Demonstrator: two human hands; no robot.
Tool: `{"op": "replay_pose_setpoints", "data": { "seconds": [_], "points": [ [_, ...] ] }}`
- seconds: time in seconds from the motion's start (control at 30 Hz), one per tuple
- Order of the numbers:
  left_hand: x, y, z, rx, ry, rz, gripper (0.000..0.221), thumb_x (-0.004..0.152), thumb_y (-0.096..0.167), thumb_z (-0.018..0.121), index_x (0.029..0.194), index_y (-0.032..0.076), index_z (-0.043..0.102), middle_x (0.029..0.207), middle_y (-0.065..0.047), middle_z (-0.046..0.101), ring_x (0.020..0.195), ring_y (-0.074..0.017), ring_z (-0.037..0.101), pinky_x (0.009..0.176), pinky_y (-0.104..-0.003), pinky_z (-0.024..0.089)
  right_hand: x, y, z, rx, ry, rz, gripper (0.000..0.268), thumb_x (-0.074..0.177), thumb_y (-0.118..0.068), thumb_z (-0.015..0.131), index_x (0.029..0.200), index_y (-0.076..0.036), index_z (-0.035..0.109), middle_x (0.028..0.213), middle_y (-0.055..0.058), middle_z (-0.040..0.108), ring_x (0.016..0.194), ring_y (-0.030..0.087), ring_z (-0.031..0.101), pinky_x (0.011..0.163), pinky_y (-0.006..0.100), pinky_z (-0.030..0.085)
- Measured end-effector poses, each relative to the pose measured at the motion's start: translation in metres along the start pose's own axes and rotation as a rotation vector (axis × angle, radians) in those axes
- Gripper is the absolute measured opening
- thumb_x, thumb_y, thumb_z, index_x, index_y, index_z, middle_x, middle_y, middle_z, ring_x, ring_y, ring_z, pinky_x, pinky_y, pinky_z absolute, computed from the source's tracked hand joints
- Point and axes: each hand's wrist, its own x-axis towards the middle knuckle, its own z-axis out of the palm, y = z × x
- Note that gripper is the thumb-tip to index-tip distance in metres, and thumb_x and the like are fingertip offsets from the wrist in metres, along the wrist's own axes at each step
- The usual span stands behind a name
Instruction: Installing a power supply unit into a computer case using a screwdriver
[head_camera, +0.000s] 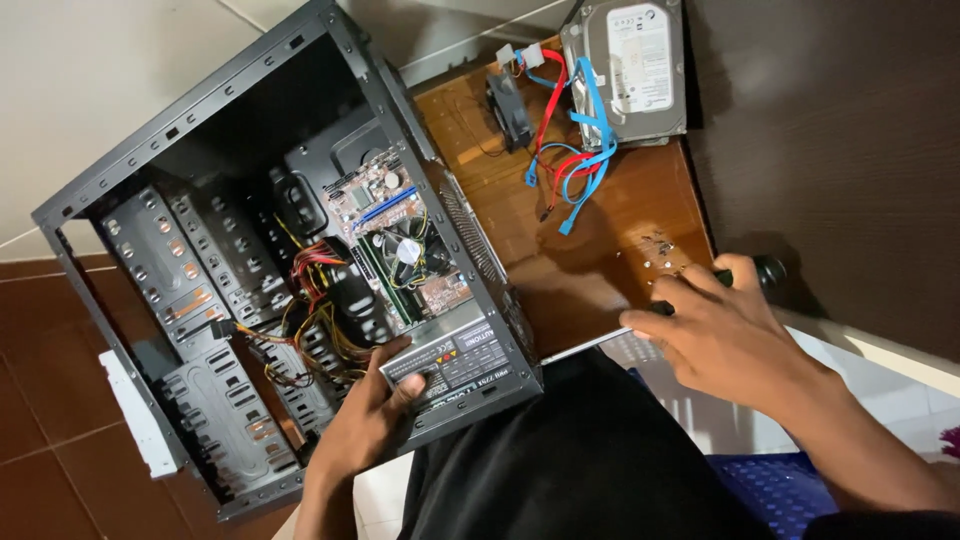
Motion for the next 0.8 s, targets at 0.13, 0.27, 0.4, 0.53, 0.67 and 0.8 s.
{"op": "replay_pose_setpoints", "data": {
  "seconds": [0.13, 0.27, 0.4, 0.53, 0.67, 0.8],
  "points": [
    [0.005, -0.013, 0.002, 0.026, 0.039, 0.029, 0.082, 0.086, 0.067, 0.039, 0.153, 0.020, 0.043, 0.070, -0.004, 0.043, 0.069, -0.0194, 0.047, 0.076, -0.037, 0.039, -0.001, 0.003, 0.004, 0.004, -0.027, -0.009, 0.051, 0.072, -0.015, 0.072, 0.113, -0.044, 0.068, 0.103, -0.006, 0.062, 0.110, 0.023, 0.056, 0.094, 0.054, 0.035],
    [0.008, -0.018, 0.001, -0.042, -0.004, 0.081, 0.073, 0.091, 0.060, 0.041, 0.152, 0.021, 0.038, 0.149, -0.027, 0.055, 0.121, -0.0395, 0.075, 0.101, -0.055, 0.052, 0.002, 0.004, 0.000, 0.020, 0.045, -0.030, 0.042, 0.075, -0.015, 0.072, 0.108, -0.041, 0.071, 0.095, -0.006, 0.062, 0.096, 0.022, 0.059, 0.091, 0.051, 0.036],
    [0.011, -0.020, -0.002, -0.008, 0.020, 0.075, 0.071, 0.091, 0.060, 0.042, 0.150, 0.022, 0.043, 0.153, -0.019, 0.055, 0.129, -0.0353, 0.066, 0.103, -0.048, 0.045, 0.003, 0.007, 0.005, 0.042, -0.015, -0.029, 0.050, 0.071, -0.012, 0.074, 0.111, -0.042, 0.070, 0.096, -0.006, 0.064, 0.106, 0.021, 0.059, 0.091, 0.050, 0.034],
    [0.012, -0.018, -0.002, -0.005, 0.001, 0.092, 0.074, 0.091, 0.060, 0.041, 0.152, 0.017, 0.040, 0.159, -0.016, 0.048, 0.134, -0.0354, 0.062, 0.108, -0.051, 0.045, 0.001, 0.007, 0.009, 0.068, 0.020, -0.035, 0.041, 0.076, -0.012, 0.070, 0.106, -0.040, 0.069, 0.091, -0.005, 0.060, 0.098, 0.022, 0.058, 0.092, 0.051, 0.034],
    [0.007, -0.008, -0.002, -0.060, 0.002, 0.037, 0.072, 0.090, 0.059, 0.042, 0.151, 0.020, 0.042, 0.154, -0.016, 0.055, 0.130, -0.0347, 0.066, 0.107, -0.052, 0.049, -0.002, 0.007, 0.014, 0.066, 0.027, -0.031, 0.051, 0.070, -0.008, 0.072, 0.108, -0.041, 0.068, 0.097, -0.006, 0.060, 0.100, 0.022, 0.056, 0.093, 0.050, 0.031],
    [0.006, -0.010, 0.001, -0.023, 0.021, 0.012, 0.081, 0.085, 0.066, 0.039, 0.152, 0.021, 0.040, 0.148, -0.016, 0.063, 0.126, -0.0325, 0.070, 0.107, -0.050, 0.049, -0.002, 0.006, 0.013, 0.051, 0.031, -0.043, 0.049, 0.069, -0.012, 0.075, 0.108, -0.041, 0.071, 0.093, -0.006, 0.062, 0.095, 0.024, 0.057, 0.090, 0.050, 0.034]
  ]
}}
